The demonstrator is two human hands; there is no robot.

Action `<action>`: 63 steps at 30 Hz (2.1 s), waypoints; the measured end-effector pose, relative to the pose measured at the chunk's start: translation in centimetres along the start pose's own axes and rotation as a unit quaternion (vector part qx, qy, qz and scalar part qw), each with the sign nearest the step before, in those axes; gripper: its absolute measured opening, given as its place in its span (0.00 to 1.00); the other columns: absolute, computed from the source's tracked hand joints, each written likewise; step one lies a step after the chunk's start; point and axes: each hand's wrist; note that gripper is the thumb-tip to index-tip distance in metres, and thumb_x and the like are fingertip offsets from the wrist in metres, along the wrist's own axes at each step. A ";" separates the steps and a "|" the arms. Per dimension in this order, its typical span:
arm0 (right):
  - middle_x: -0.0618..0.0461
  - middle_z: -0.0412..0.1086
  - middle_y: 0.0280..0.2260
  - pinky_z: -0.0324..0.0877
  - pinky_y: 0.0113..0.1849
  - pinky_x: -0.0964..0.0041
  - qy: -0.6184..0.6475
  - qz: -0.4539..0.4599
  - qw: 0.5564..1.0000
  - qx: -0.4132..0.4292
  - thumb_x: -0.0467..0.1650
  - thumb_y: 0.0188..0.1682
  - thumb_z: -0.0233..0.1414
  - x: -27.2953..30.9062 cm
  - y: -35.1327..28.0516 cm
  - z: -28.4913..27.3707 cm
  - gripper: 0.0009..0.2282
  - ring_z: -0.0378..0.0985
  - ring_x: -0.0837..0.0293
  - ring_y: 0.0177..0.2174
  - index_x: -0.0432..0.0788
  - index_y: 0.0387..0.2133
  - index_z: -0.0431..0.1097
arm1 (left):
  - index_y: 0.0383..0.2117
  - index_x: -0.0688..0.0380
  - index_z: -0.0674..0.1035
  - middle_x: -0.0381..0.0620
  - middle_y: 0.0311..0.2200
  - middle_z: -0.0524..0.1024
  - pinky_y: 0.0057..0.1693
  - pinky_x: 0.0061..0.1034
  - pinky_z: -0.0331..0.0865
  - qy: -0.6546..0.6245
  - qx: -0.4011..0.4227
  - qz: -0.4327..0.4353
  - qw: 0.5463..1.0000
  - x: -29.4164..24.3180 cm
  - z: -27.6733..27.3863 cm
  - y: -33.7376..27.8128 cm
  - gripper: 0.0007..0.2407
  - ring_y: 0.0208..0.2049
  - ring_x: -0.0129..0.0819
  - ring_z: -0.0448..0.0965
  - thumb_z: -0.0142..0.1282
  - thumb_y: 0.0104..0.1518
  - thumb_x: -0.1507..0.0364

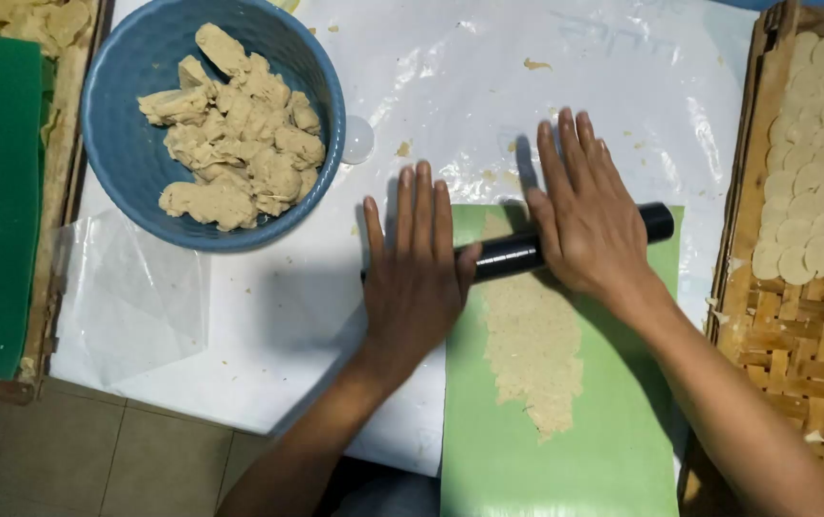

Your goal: Rolling out dough into a thin sheet using a rolling pin on a flat surface.

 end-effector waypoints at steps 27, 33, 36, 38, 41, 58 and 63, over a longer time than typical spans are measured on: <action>0.28 0.53 0.64 0.55 0.63 0.34 0.193 -0.027 0.962 -0.189 0.42 0.63 0.25 -1.4 2.7 -2.1 0.29 0.54 0.33 0.65 0.27 0.57 0.61 | 0.51 0.67 0.76 0.49 0.34 0.72 0.45 0.31 0.66 -0.056 0.017 0.031 0.998 1.4 -0.2 1.8 0.25 0.34 0.36 0.69 0.59 0.59 0.56; 0.38 0.63 0.39 0.63 0.40 0.55 0.162 0.068 0.948 -0.266 0.27 0.65 0.36 -2.6 -1.4 -1.5 0.12 0.65 0.49 0.36 0.28 0.45 0.63 | 0.59 0.65 0.70 0.47 0.38 0.71 0.45 0.30 0.64 -0.012 0.082 0.057 0.995 2.1 0.7 0.7 0.30 0.37 0.35 0.68 0.60 0.57 0.53; 0.40 0.59 0.36 0.64 0.40 0.53 0.138 0.077 0.954 -0.254 0.31 0.65 0.40 -3.8 -2.0 0.2 0.13 0.64 0.49 0.37 0.28 0.41 0.59 | 0.53 0.68 0.73 0.51 0.36 0.76 0.44 0.33 0.70 -0.106 0.049 0.008 0.993 2.5 0.1 0.8 0.25 0.34 0.37 0.74 0.65 0.56 0.61; 0.39 0.64 0.36 0.70 0.38 0.52 0.141 0.088 0.971 -0.173 0.32 0.63 0.44 -3.5 -1.5 0.2 0.12 0.69 0.47 0.34 0.30 0.40 0.62 | 0.53 0.67 0.72 0.55 0.37 0.78 0.44 0.38 0.73 -0.152 0.040 -0.042 0.987 2.6 -2.4 0.7 0.23 0.35 0.43 0.78 0.61 0.59 0.62; 0.40 0.74 0.33 0.77 0.34 0.54 0.163 0.140 0.977 0.003 0.35 0.57 0.51 -1.2 -0.2 -1.2 0.12 0.78 0.47 0.30 0.34 0.39 0.71 | 0.52 0.69 0.70 0.60 0.39 0.80 0.43 0.41 0.77 -0.276 0.012 -0.123 0.953 2.2 -5.7 -0.6 0.19 0.36 0.49 0.83 0.56 0.60 0.68; 0.44 0.80 0.32 0.77 0.32 0.65 0.171 0.166 0.971 -0.015 0.26 0.46 0.63 -0.4 3.7 -0.8 0.07 0.81 0.54 0.25 0.37 0.37 0.80 | 0.50 0.63 0.67 0.44 0.31 0.77 0.31 0.21 0.69 -0.547 -0.100 -0.311 0.771 0.5 -3.8 -16.3 0.13 0.23 0.26 0.72 0.35 0.67 0.69; 0.42 0.78 0.33 0.77 0.30 0.65 0.133 0.101 0.985 -0.031 0.23 0.43 0.64 0.0 3.3 0.4 0.07 0.79 0.53 0.23 0.34 0.34 0.80 | 0.52 0.64 0.68 0.46 0.32 0.79 0.34 0.23 0.70 -0.555 -0.080 -0.323 0.762 0.4 -4.0 -15.8 0.16 0.26 0.27 0.73 0.37 0.66 0.65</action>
Point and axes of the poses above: each hand's wrist, its own y-axis towards the middle knuckle, its own z-axis out of the palm, x = y × z
